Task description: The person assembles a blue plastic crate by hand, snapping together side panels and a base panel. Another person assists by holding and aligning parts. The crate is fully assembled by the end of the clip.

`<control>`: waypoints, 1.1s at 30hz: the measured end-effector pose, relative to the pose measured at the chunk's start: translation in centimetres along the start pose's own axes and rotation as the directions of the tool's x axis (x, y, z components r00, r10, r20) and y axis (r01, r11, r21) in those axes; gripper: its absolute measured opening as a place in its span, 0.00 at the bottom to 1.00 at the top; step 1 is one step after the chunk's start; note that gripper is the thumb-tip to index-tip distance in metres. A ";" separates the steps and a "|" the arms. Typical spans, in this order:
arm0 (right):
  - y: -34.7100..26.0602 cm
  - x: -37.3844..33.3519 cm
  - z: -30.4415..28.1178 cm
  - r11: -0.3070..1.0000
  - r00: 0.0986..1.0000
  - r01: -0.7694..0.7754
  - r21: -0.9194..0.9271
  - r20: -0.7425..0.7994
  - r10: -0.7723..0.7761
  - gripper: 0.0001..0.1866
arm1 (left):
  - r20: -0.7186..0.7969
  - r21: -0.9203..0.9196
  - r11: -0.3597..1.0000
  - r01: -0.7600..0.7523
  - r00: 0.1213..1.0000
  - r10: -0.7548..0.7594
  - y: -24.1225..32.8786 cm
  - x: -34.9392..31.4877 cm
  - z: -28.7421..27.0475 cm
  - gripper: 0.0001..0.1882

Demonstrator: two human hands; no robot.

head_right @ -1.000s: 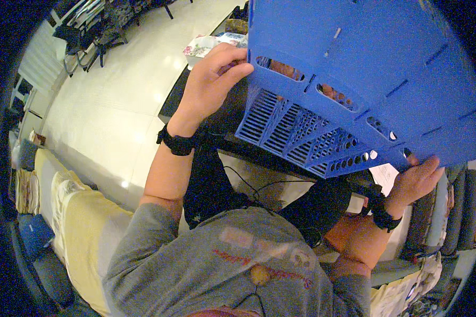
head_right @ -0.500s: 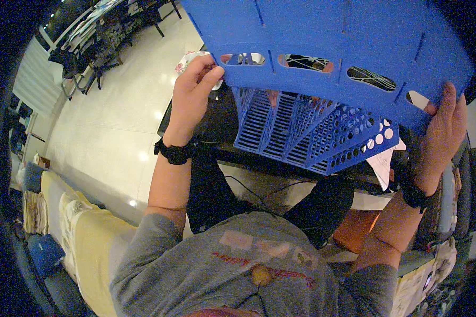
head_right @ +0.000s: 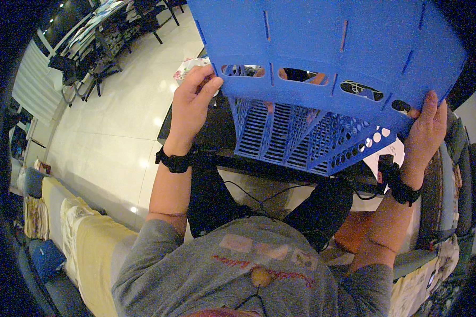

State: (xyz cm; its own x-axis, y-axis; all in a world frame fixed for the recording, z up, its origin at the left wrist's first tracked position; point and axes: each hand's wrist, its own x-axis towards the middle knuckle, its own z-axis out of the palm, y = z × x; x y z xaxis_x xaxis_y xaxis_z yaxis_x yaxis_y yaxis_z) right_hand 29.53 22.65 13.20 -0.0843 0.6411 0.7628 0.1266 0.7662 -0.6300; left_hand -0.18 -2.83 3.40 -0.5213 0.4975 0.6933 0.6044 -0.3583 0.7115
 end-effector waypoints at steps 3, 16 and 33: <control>0.6 -0.4 0.0 0.997 0.999 -0.036 0.069 0.014 0.035 0.17 | 0.007 0.021 1.000 0.016 1.000 -0.017 0.4 -0.2 0.1 0.12; 2.1 -0.5 0.0 0.989 1.000 0.008 0.150 0.028 -0.013 0.15 | -0.021 0.055 0.998 -0.016 1.000 0.017 0.6 -0.6 0.4 0.13; 1.4 -1.9 0.4 0.998 0.999 0.045 0.049 -0.027 -0.044 0.14 | -0.037 0.106 0.992 -0.063 0.997 0.067 -0.2 -0.8 0.3 0.13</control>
State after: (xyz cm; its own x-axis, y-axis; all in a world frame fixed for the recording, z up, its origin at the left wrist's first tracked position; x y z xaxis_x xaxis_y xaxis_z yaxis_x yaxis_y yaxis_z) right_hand 29.51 22.49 10.81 -0.0632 0.6053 0.7935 0.0736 0.7957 -0.6012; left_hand 0.31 -2.95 2.68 -0.5014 0.4433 0.7431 0.6963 -0.3030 0.6506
